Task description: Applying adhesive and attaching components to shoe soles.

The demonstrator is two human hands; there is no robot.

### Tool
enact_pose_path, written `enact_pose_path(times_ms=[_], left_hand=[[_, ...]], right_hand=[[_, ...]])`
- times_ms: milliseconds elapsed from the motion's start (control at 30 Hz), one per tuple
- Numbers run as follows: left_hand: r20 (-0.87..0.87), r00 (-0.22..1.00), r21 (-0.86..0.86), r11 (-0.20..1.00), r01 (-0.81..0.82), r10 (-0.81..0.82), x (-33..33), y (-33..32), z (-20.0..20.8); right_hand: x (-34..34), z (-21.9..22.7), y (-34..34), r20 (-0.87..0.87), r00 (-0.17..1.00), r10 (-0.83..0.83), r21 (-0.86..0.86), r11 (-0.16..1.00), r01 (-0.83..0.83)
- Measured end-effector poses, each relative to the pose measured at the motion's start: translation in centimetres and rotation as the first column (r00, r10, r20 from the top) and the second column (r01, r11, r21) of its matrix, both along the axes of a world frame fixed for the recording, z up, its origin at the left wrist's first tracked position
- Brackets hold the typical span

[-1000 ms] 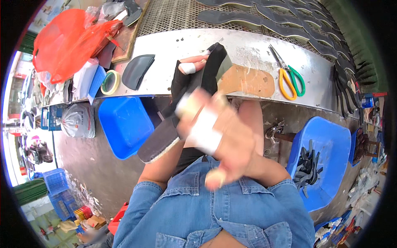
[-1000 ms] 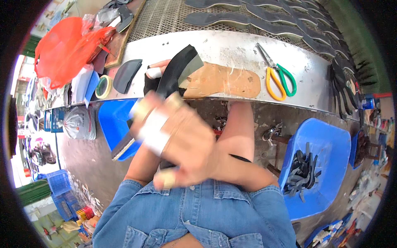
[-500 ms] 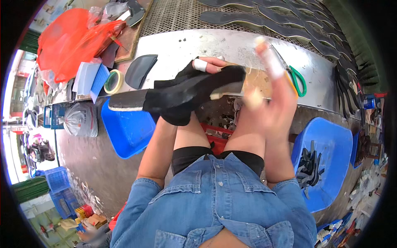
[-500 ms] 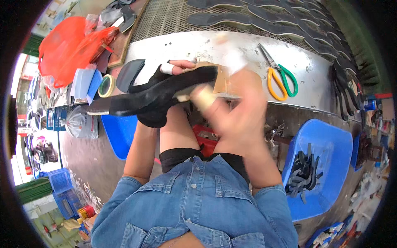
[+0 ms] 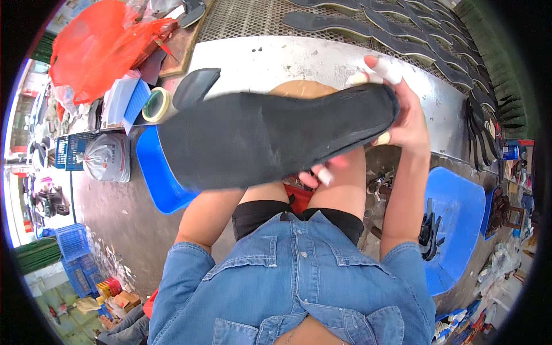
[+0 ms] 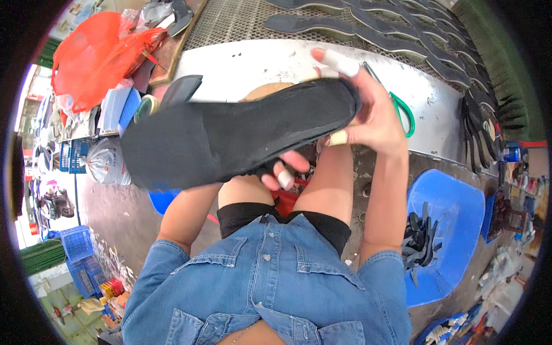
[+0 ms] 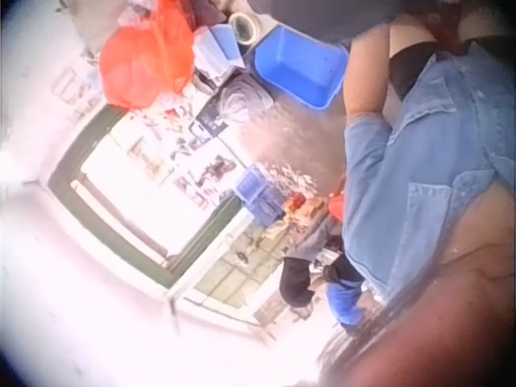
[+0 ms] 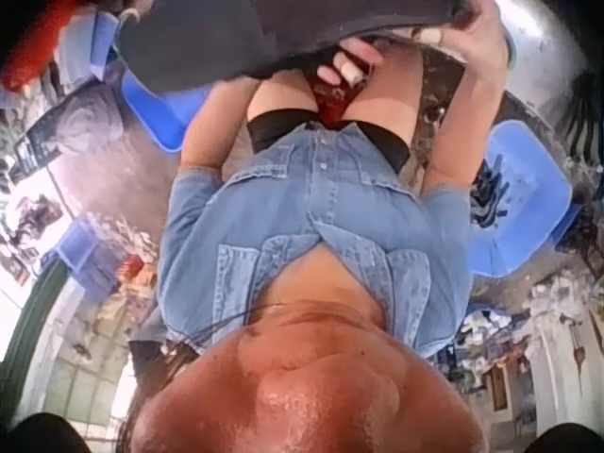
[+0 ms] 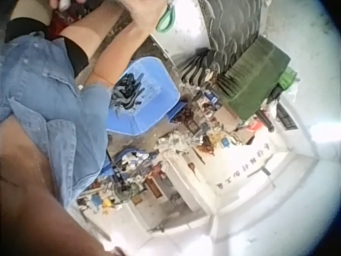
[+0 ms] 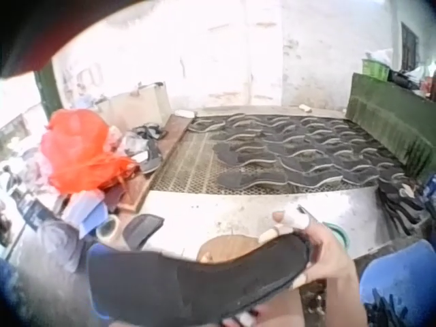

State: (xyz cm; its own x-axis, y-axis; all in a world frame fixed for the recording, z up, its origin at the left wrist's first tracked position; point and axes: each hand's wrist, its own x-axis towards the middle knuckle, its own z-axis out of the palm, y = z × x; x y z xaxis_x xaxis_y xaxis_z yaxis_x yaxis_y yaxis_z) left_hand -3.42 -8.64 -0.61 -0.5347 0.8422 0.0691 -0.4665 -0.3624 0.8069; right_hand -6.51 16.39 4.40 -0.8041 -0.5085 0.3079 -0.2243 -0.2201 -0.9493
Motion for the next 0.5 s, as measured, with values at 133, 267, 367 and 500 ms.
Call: enact_pose_path(times_ms=[133, 267, 367, 500], left_hand=[[0.752, 0.615, 0.398, 0.908, -0.133, -0.239, 2.7, 2.3, 5.3], [0.105, 0.882, -0.112, 0.886, -0.449, 0.46, 2.2, 1.9, 2.8], [0.175, 0.864, 0.072, 0.869, -0.49, 0.473, 0.9, 2.6, 3.0], [0.162, 0.818, 0.151, 0.805, -0.574, 0.552, 1.3, 2.6, 3.0]], right_hand=[[-1.5, 2.3, 0.7, -0.021, 0.989, 0.148, 0.122, 0.982, -0.145], [-0.2, 0.9, -0.6, -0.181, 0.866, -0.467, 0.202, 0.844, 0.497], [4.5, -3.3, -3.1, 0.15, 0.846, -0.511, 0.071, 0.859, 0.507], [6.2, -4.9, -5.4, 0.433, 0.852, -0.294, -0.071, 0.931, 0.357]])
